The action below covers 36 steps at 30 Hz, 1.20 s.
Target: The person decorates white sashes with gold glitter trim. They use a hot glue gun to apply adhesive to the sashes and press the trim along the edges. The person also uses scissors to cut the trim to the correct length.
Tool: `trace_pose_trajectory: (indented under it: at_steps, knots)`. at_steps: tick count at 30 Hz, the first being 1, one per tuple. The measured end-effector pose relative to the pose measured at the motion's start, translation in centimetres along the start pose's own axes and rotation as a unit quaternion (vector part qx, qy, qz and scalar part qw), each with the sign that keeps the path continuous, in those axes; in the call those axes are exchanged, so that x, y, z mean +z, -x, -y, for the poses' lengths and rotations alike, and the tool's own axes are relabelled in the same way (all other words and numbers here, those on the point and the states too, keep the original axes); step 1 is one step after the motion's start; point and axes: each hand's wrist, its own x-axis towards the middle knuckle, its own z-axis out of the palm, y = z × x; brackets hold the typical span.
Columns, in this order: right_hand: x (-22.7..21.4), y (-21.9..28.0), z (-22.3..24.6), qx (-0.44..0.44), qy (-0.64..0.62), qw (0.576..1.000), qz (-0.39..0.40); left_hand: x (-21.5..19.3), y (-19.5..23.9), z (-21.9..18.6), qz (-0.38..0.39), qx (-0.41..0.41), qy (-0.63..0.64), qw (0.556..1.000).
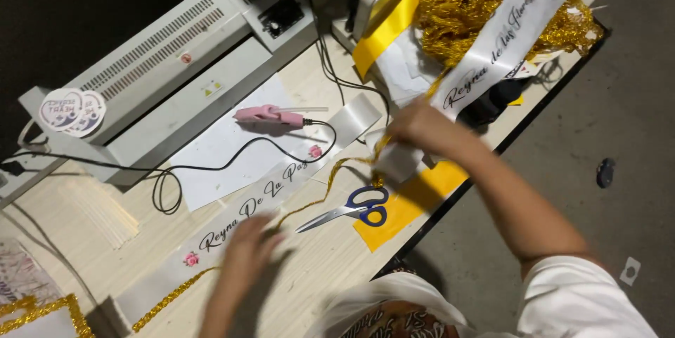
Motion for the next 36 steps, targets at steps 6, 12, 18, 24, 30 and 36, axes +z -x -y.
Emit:
trace_pose_trajectory:
  at_steps: [6, 12, 18, 24, 30, 36]
  knots:
    - [-0.3, -1.2, 8.1, -0.141, -0.009, 0.99, 0.029, 3.1, -6.3, -16.2, -0.076, 0.278, 0.125, 0.949]
    - [0.8, -0.8, -0.5, -0.089, -0.09, 0.99, -0.064, 0.6, -4.3, -15.8, 0.048, 0.173, 0.203, 0.963]
    - [1.3, 2.7, -13.4, 0.127, 0.218, 0.965, -0.076, -4.3, 0.4, -12.3, 0.14, 0.18, 0.225, 0.947]
    - [-3.7, 3.7, -18.3, 0.195, 0.153, 0.963, -0.109, -6.6, 3.7, -7.2, 0.177, 0.155, 0.219, 0.947]
    - [-4.5, 5.7, -24.0, 0.236, 0.109, 0.953, -0.154, -6.6, 8.2, -2.2, 0.133, 0.142, 0.31, 0.931]
    - [-4.7, 9.7, -28.4, 0.268, 0.167, 0.948, -0.045, -7.3, 12.0, -5.7, 0.246, -0.153, 0.59, 0.754]
